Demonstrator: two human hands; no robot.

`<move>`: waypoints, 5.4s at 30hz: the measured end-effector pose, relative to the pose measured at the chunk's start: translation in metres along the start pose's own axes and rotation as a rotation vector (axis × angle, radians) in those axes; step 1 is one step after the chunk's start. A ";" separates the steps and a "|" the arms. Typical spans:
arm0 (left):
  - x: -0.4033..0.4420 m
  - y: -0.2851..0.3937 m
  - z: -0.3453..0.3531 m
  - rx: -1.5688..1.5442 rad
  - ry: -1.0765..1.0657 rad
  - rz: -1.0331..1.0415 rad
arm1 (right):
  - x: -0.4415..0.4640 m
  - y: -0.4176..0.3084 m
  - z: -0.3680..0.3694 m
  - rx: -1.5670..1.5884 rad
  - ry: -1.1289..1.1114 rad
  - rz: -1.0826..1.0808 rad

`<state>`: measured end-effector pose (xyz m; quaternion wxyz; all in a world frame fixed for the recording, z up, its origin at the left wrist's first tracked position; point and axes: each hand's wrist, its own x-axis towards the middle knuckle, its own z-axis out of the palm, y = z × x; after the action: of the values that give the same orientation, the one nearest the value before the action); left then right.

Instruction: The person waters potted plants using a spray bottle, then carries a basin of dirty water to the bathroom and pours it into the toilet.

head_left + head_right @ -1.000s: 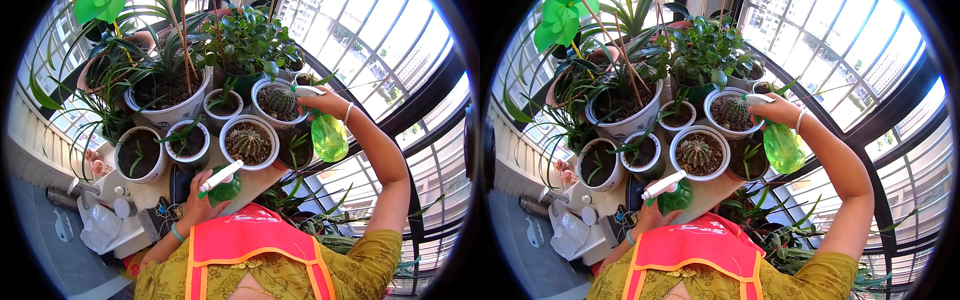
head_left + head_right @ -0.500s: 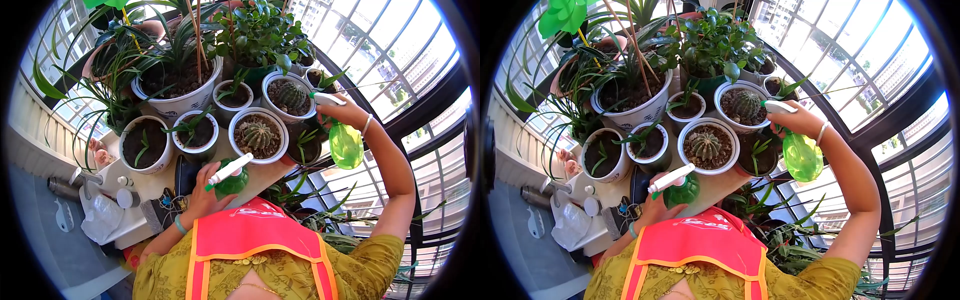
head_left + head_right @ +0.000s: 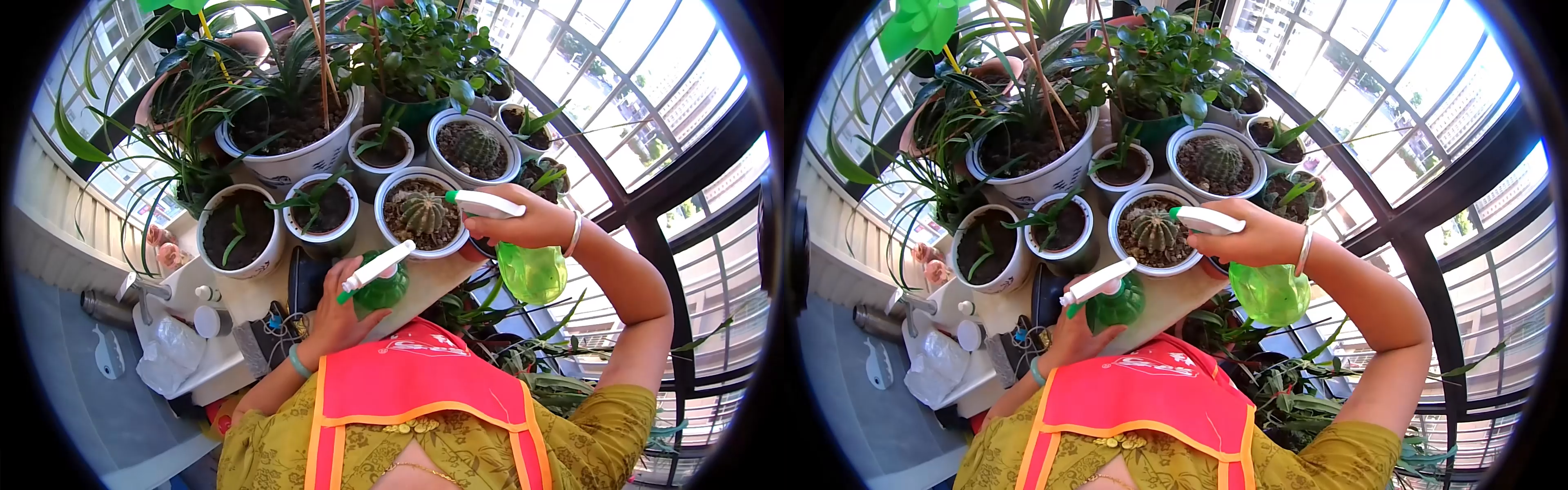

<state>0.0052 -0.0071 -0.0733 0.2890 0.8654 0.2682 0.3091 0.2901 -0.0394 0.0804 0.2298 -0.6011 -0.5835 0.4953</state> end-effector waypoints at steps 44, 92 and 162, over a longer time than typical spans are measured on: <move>0.001 0.007 -0.002 -0.069 0.010 -0.063 | 0.014 -0.001 0.006 -0.076 0.019 0.097; -0.004 0.007 -0.004 -0.115 0.000 -0.109 | 0.003 -0.009 0.036 0.133 0.060 0.066; -0.067 0.047 -0.076 -0.536 -0.289 0.110 | -0.018 -0.054 0.223 -0.358 0.394 -0.813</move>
<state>-0.0788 -0.0567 -0.0186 0.5249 0.8066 0.0859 0.2579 0.0748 -0.1116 0.0421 0.4039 -0.4367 -0.7926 0.1339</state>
